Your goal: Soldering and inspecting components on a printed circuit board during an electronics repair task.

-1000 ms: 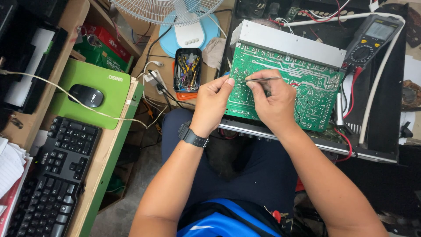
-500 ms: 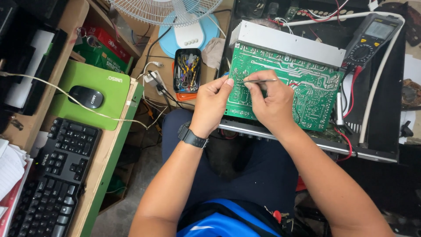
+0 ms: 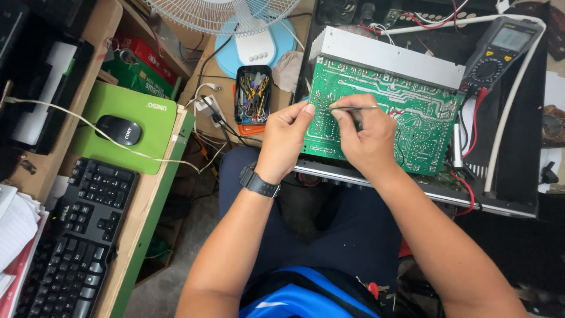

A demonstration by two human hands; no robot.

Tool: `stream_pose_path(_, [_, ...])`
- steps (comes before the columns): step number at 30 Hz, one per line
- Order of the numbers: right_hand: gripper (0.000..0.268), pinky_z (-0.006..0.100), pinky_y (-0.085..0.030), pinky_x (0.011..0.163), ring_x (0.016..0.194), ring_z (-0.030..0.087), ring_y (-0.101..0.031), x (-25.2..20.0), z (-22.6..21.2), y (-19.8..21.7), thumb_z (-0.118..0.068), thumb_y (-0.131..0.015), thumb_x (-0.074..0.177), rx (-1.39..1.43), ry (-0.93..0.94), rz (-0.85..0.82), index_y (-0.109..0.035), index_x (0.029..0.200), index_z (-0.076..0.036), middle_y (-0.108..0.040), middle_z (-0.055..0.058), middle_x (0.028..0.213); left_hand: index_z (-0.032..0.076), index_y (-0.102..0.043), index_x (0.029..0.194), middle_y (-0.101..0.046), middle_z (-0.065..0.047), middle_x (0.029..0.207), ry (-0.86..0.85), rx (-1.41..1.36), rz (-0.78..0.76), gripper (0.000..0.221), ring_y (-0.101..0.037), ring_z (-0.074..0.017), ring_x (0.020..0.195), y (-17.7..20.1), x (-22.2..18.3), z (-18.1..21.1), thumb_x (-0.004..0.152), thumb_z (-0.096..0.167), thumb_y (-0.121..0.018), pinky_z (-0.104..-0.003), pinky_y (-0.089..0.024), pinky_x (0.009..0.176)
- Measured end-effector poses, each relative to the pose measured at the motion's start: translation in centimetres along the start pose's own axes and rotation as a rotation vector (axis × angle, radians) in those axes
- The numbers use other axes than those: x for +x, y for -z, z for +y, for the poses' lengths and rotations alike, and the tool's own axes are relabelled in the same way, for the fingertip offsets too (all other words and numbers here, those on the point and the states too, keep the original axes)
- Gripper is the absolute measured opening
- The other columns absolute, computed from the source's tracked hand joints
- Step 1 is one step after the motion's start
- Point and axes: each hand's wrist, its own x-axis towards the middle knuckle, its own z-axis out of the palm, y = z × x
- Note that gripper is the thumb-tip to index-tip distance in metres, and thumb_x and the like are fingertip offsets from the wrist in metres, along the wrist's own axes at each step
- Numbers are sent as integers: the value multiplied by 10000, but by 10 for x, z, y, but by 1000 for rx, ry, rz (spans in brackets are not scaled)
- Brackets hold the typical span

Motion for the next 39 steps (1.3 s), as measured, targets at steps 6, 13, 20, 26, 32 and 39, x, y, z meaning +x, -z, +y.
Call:
stream_pose_path(6, [50,493,-709,771,994,524,-823,0,-3,0,40,-761,1148,12,-6,-8,-753,1194,24,-853,229,1089,-48,-818,1387,-869,-202,1007,-3,9,1,329,-792,-152,882,2,2,-5,1133,155,-767,-352,-734,691])
stream_pose_path(13, [50,499,-718,790,1014,510,-830,1,-4,-1,53,-752,1146,22,-15,-22,-753,1192,31,-848,236,1105,-55,-815,1389,-866,-188,1002,-12,18,3,333,-785,-138,887,6,5,-14,1139,156,-758,-334,-730,703])
stream_pose_path(20, [49,501,-716,790,1009,517,-825,1,-4,0,47,-758,1146,13,-18,-32,-753,1191,28,-848,236,1103,-58,-812,1393,-870,-197,1003,-16,28,-5,336,-775,-136,895,1,-2,0,1141,156,-754,-344,-728,695])
stream_pose_path(26, [43,466,-708,778,1006,472,-842,2,1,-1,27,-769,1150,-9,-13,-31,-768,1188,6,-855,191,1093,-56,-815,1390,-867,-175,993,-27,33,-5,338,-750,-112,905,0,-2,1,1139,161,-757,-324,-715,703])
stream_pose_path(32, [43,457,-709,766,984,467,-849,2,-1,-1,24,-778,1146,-43,12,-40,-778,1181,-1,-857,184,1077,-49,-821,1386,-869,-172,1002,-37,53,-2,335,-742,-110,920,2,-1,-1,1139,169,-762,-327,-712,711])
stream_pose_path(39, [67,430,-706,695,907,438,-848,5,-1,-1,25,-809,1124,-127,74,-49,-804,1163,-29,-855,151,1051,-52,-824,1381,-863,-176,1010,-5,7,-6,330,-772,-131,909,6,3,-8,1138,164,-766,-350,-727,716])
